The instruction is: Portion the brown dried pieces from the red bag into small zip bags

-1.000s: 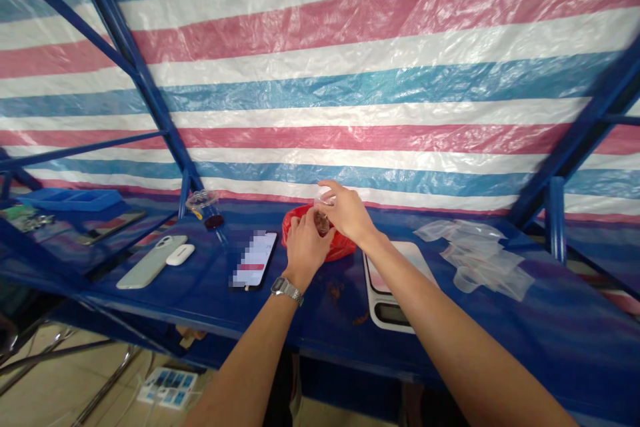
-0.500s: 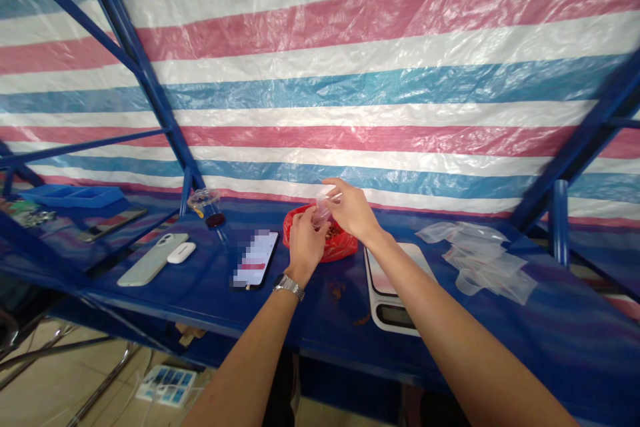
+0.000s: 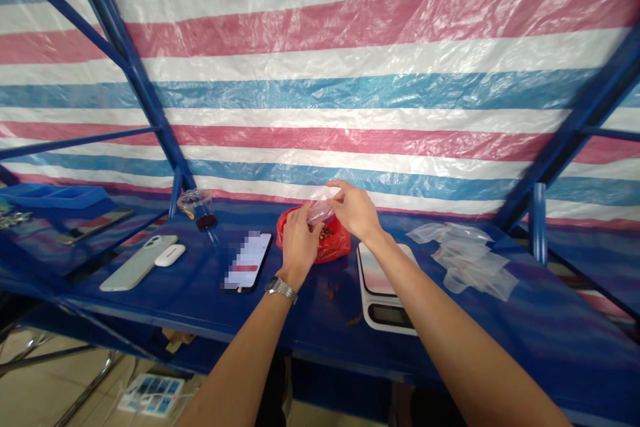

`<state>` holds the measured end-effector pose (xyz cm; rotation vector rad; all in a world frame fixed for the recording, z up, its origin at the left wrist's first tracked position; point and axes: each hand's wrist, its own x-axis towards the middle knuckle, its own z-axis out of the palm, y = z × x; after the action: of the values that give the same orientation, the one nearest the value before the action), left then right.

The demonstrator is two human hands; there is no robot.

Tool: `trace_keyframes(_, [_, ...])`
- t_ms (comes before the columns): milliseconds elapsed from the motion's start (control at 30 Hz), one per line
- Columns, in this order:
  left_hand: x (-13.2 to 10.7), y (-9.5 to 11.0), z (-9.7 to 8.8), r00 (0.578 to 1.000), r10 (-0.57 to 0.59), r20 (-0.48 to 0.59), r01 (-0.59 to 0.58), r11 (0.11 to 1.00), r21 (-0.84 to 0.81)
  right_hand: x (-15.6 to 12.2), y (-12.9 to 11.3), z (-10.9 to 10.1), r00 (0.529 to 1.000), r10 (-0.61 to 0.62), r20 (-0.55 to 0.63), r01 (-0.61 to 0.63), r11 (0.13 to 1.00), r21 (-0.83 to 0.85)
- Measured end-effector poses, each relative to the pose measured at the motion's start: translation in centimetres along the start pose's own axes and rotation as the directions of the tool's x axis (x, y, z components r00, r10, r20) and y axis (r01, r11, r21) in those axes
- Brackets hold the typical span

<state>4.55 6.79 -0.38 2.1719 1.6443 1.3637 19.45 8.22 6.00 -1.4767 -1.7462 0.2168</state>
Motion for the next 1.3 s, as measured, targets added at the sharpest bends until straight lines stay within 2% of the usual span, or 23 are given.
trace_keyframes(133, [0.1,0.4,-0.8,0.997,0.042,-0.057,-0.040,0.998,0.043,0.7,4.6,-2.9,0.988,0.142,-0.056,-0.145,0.988,-0.054])
trace_keyframes(233, [0.3,0.6,-1.7,0.991,0.045,-0.128,-0.028,0.990,0.137,0.1,9.5,-6.0,0.937,0.327,-0.122,-0.347,0.909,-0.232])
trace_keyframes(333, [0.2,0.6,-2.5,0.978,-0.029,-0.209,0.086,0.959,0.269,-1.1,13.7,-8.4,0.889,0.446,-0.105,-0.445,0.785,-0.430])
trace_keyframes(433, [0.1,-0.1,-2.8,0.973,-0.148,-0.176,0.203,0.912,0.356,-1.5,15.3,-8.8,0.870,0.480,-0.113,-0.470,0.735,-0.489])
trace_keyframes(533, [0.1,-1.3,-2.8,0.970,-0.238,-0.057,0.243,0.907,0.345,-1.0,13.5,-6.7,0.915,0.399,-0.063,-0.380,0.797,-0.470])
trace_keyframes(600, [0.4,-2.0,-2.9,0.966,-0.257,0.003,0.246,0.930,0.274,-0.7,11.1,-4.2,0.952,0.291,0.091,-0.248,0.913,-0.323])
trace_keyframes(633, [0.5,-2.3,-2.9,0.967,-0.256,0.014,0.246,0.942,0.228,-0.6,9.8,-2.8,0.956,0.234,0.177,-0.192,0.955,-0.224])
trace_keyframes(700, [0.8,-2.7,-2.9,0.967,-0.254,-0.001,0.252,0.958,0.137,-0.9,7.4,-0.2,0.950,0.160,0.269,-0.148,0.987,-0.063])
trace_keyframes(800, [1.1,-2.8,-3.1,0.960,-0.266,-0.083,0.270,0.962,0.033,-1.4,5.5,1.9,0.969,0.077,0.234,-0.071,0.997,-0.033])
trace_keyframes(933, [1.3,-2.8,-3.4,0.941,-0.271,-0.201,0.263,0.963,-0.062,-1.1,5.2,0.9,0.988,0.129,0.083,-0.122,0.989,-0.080])
trace_keyframes(1100, [1.3,-2.4,-3.3,0.936,-0.199,-0.291,0.164,0.976,-0.142,-0.5,5.0,-0.3,0.992,0.065,0.105,-0.059,0.997,-0.054])
trace_keyframes(1167, [1.3,-2.2,-3.3,0.937,-0.198,-0.287,0.164,0.977,-0.138,-0.5,4.9,-0.3,0.994,0.047,0.099,-0.043,0.998,-0.046])
trace_keyframes(1300, [1.3,-2.1,-3.4,0.927,-0.267,-0.263,0.251,0.963,-0.093,-0.5,4.8,-0.5,0.996,0.072,0.056,-0.069,0.997,-0.038])
